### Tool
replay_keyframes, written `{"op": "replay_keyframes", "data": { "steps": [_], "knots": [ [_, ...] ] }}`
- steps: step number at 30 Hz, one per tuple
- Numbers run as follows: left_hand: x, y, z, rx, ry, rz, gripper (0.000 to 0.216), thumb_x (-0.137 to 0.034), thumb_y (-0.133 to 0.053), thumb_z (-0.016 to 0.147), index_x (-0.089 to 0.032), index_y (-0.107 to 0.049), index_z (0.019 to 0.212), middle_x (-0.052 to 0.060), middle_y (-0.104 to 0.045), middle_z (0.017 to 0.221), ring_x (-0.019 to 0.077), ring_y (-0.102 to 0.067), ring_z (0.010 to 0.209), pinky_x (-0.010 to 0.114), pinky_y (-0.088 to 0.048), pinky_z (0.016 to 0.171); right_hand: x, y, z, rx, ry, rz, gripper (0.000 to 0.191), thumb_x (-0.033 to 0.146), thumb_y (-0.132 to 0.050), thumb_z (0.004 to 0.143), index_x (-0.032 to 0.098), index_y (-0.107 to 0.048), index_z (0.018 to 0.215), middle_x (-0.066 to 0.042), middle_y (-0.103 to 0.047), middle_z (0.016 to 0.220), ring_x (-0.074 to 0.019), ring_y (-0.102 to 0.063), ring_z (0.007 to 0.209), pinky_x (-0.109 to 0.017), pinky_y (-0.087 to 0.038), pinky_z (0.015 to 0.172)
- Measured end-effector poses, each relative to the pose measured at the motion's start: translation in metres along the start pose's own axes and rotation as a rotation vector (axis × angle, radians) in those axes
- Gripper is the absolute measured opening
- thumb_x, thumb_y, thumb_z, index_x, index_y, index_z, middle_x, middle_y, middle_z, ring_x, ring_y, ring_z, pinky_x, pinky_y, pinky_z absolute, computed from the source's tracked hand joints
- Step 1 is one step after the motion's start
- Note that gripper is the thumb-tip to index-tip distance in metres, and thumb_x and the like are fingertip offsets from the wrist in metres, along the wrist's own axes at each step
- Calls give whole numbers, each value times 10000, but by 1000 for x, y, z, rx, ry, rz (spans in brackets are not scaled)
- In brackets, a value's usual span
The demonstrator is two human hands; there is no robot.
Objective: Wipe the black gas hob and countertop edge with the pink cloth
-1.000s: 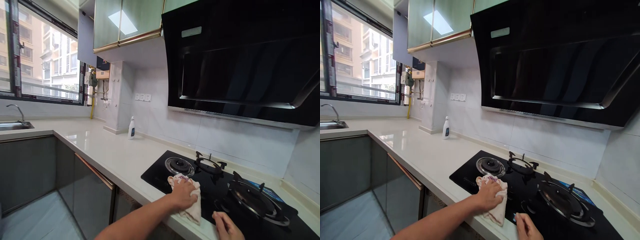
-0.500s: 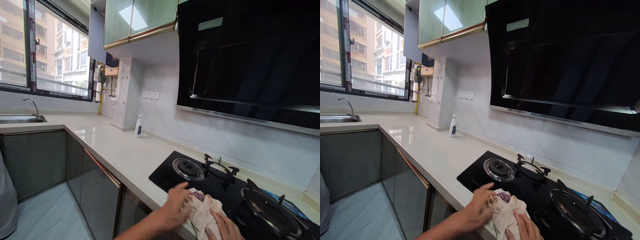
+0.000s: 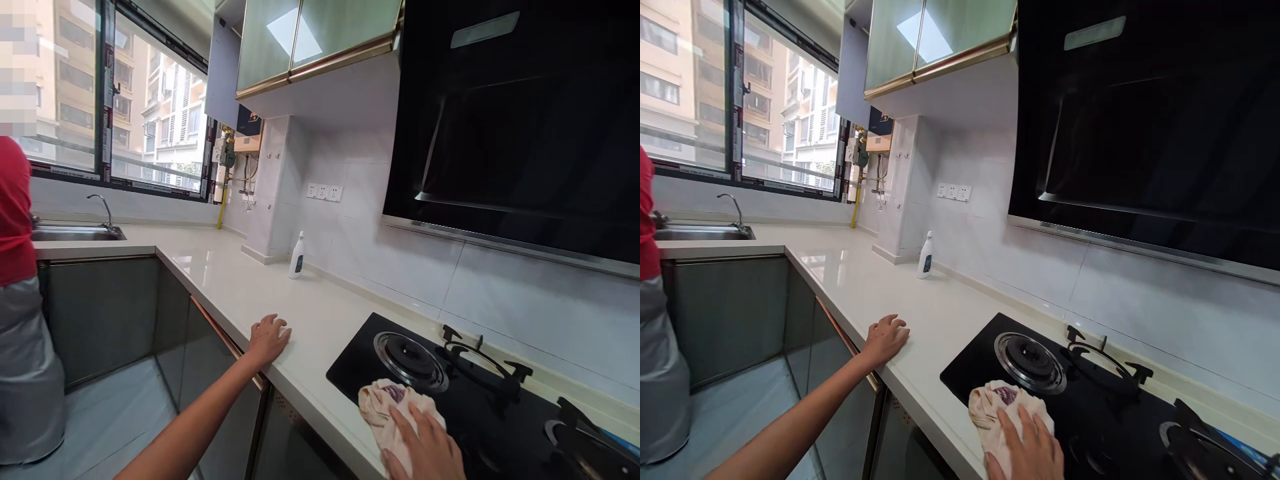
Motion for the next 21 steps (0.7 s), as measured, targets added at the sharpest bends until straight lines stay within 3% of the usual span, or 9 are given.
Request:
{"op": "replay_keyframes", "data": {
  "steps": [4,9,14,21],
  "knots": [
    [-3,-11,10,74,-70,21,378,-458,-510,964,-219,-709,1180,162,-557,1467,352,-443,1406,554,-322,1120,63,8,42,128,138,50,629,623,-488,902,437,-451,1502,-36,-386,1627,-357,-317,1510,-590,-309,1185],
    [-6,-15,4,113,-120,43,384,-452,-401,1028,-272,-692,1202,102,-620,1398,309,-515,1328,532,-319,1114,123,5,100,134,205,73,584,564,-476,935,413,-460,1499,-58,-341,1652,-331,-273,1526,-555,-220,1216],
    [-8,-11,-1,85,-103,33,383,-412,-349,1066,-284,-671,1229,82,-629,1403,280,-508,1342,496,-339,1096,143,-11,167,164,190,91,534,548,-434,982,350,-503,1473,-82,-386,1622,-320,-320,1496,-558,-256,1189],
    [-4,-11,2,33,-61,-25,395,-393,-316,1087,-250,-680,1133,61,-725,1200,239,-610,1184,421,-400,1000,159,-29,235,160,87,107,623,566,-558,952,251,-457,1480,-113,-352,1614,-343,-338,1468,-647,-275,1187]
  ]
}}
Point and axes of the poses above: each hand's wrist, its own z-axis towards the middle knuckle, its own y-axis out of the back of the hand, x = y × z, the point moved 5 cm from there along z, towards the middle knuckle
